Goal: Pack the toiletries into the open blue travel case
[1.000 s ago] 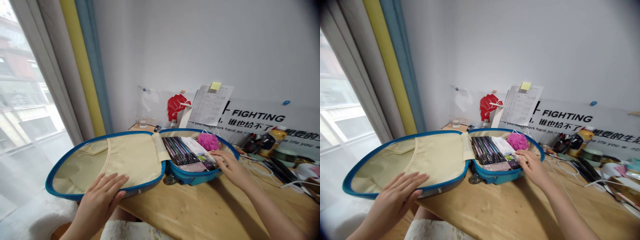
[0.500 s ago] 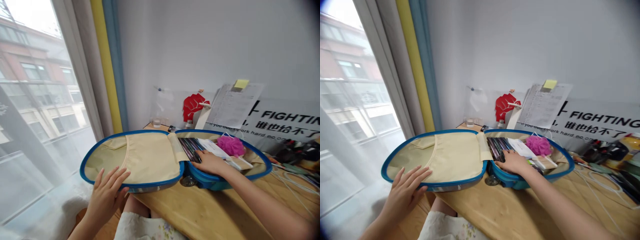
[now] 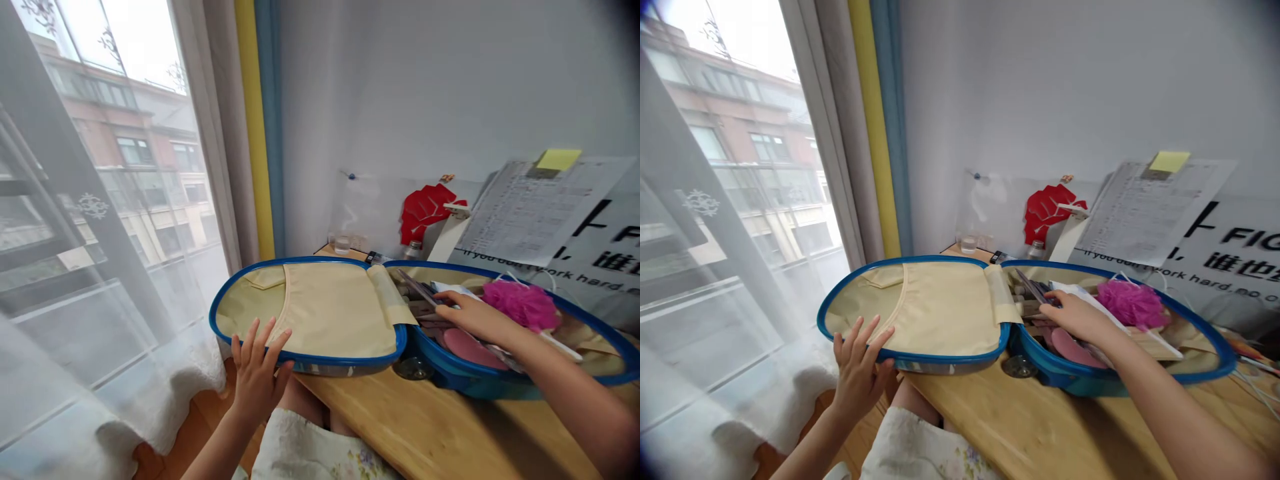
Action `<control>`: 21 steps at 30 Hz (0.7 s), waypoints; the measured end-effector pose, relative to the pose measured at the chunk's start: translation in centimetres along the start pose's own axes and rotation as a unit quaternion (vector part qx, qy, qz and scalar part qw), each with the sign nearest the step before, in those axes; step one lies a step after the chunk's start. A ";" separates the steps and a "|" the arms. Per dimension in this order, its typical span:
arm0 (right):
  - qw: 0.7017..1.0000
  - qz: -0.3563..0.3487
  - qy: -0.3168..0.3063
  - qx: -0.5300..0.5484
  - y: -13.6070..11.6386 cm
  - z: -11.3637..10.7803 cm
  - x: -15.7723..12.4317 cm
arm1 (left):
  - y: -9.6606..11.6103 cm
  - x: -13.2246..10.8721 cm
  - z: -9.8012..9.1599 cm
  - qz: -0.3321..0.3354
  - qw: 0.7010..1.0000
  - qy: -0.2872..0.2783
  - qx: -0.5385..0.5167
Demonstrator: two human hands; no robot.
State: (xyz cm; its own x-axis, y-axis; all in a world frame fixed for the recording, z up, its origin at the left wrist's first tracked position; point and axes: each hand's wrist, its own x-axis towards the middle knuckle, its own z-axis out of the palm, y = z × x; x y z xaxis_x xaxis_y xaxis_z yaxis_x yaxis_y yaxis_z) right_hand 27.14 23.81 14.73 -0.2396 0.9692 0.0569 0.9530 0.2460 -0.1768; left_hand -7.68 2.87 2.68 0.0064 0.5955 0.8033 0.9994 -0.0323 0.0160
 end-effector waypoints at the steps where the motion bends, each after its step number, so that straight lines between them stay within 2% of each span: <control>1: 1.000 0.005 -0.021 0.006 0.1 -0.3 0.0 | 0.0 -0.3 0.4 0.006 1.000 0.018 0.000; 6: 0.998 0.003 -0.056 -0.029 -0.2 -0.4 -0.6 | -0.2 -0.3 2.0 0.013 0.993 0.112 -0.035; 8: 0.996 0.010 -0.064 -0.053 -0.7 0.1 -0.9 | -0.5 0.2 2.4 0.012 0.991 0.127 -0.034; 13: 0.992 0.021 -0.062 -0.110 -1.9 1.5 -1.4 | -2.2 1.7 3.0 0.041 0.996 0.080 -0.010; 17: 0.988 0.038 -0.051 -0.141 -2.6 2.1 -1.4 | -2.7 2.1 3.2 0.035 0.998 0.050 -0.005; 19: 0.987 0.050 -0.036 -0.148 -2.6 2.2 -1.2 | -2.7 2.0 3.1 0.030 0.999 0.039 -0.006; 21: 0.989 0.030 -0.002 -0.144 -2.0 2.0 -0.9 | -2.6 1.7 3.0 0.029 0.999 0.036 -0.007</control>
State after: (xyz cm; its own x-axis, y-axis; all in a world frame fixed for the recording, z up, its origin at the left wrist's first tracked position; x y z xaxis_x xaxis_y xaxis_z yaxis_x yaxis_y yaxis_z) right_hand 25.07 22.45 13.04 -0.1817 0.9820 0.0514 0.9787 0.1756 0.1066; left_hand -10.11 6.39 2.25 0.0618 0.5338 0.8434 0.9967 -0.0770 -0.0243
